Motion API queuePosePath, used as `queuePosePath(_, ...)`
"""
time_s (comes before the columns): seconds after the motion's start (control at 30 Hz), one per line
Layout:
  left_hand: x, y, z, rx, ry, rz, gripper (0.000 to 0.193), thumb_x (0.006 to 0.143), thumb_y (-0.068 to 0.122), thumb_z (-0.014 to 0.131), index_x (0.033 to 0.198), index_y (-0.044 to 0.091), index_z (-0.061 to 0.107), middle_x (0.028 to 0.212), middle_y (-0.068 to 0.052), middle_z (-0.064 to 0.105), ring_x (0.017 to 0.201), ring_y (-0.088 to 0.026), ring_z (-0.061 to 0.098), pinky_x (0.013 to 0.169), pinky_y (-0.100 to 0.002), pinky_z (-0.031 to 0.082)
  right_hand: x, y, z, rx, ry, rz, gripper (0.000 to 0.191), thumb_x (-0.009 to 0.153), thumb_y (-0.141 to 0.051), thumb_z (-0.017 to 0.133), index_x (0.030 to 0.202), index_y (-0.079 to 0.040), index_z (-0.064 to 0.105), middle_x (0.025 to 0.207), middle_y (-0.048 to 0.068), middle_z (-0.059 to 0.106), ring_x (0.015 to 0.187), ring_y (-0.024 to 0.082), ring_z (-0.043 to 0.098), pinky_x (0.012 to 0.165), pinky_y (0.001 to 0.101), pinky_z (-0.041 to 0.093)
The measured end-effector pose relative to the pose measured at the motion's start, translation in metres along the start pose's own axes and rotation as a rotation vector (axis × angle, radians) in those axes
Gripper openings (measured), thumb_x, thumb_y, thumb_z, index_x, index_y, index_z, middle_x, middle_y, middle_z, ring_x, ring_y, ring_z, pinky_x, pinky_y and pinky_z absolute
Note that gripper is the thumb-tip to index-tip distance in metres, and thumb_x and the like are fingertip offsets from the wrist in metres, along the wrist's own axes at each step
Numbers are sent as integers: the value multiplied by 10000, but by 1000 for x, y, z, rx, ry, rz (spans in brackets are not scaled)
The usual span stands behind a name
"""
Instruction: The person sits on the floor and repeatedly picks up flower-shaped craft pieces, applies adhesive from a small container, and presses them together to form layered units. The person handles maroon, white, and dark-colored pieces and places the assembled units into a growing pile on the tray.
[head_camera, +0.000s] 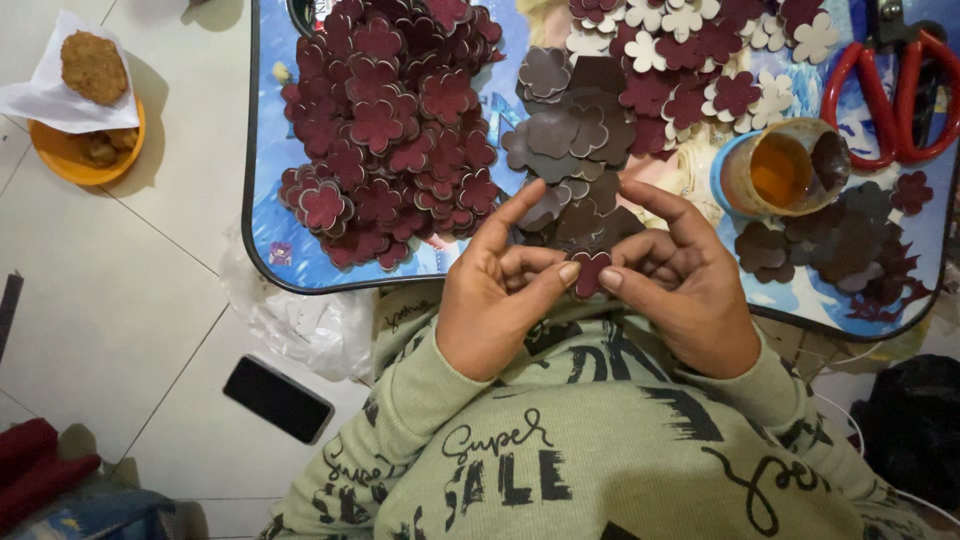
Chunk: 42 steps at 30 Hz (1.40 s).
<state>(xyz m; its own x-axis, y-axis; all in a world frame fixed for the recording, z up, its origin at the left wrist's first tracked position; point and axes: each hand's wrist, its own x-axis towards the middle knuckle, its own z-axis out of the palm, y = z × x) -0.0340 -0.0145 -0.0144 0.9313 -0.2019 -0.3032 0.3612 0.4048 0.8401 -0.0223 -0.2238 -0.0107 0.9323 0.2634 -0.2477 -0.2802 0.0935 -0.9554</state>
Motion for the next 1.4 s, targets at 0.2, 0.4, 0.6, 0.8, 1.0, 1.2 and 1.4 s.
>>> queuePosePath(0.2,1,-1,1,69,-7,44,818,940,0,708,1639,19,285,1019,-74,736,914,-78,684,820,-220,552,-1,2,1,1,-5,-42,751,928,52,670,1600,-14,342,982,79,700,899,93,664,813,215,522)
queuePosePath(0.4,-2,3,5,170,-38,86,925,884,7,767,1646,60,244,1027,-61,704,885,-70,674,789,-217,565,-2,9,-1,20,60,-90,729,930,86,666,1593,13,372,979,78,688,910,102,666,864,239,544)
queuePosePath(0.6,0,2,7,170,-23,74,899,899,3,755,1656,64,273,984,-61,701,859,-71,677,768,-205,560,-2,9,-2,70,39,-75,735,934,75,668,1597,11,358,982,86,700,926,121,683,878,263,559)
queuePosePath(0.8,-1,1,6,278,-45,115,869,896,-24,770,1642,44,329,925,-42,678,848,-55,653,798,-210,566,-1,3,-4,67,-47,-113,790,893,65,673,1587,-18,304,1150,73,679,1058,125,675,959,276,559)
queuePosePath(1.0,-2,2,2,207,-130,66,900,900,-38,741,1658,54,262,899,-18,688,827,-40,648,780,-197,551,3,16,-5,179,3,-17,755,913,71,667,1593,-2,346,992,95,705,924,147,700,864,288,578)
queuePosePath(1.2,-2,-1,-4,124,-189,44,911,898,-44,744,1666,46,263,909,-21,685,829,-40,641,768,-187,527,7,30,-8,455,-122,-42,781,977,67,701,1659,8,325,958,93,691,904,143,681,833,278,549)
queuePosePath(1.4,1,-7,-7,48,-114,-8,849,895,-29,759,1632,6,338,885,-11,650,791,-33,622,735,-174,512,8,25,-6,481,-77,-1,778,938,-1,670,1617,-4,291,1020,122,705,942,178,708,867,321,573)
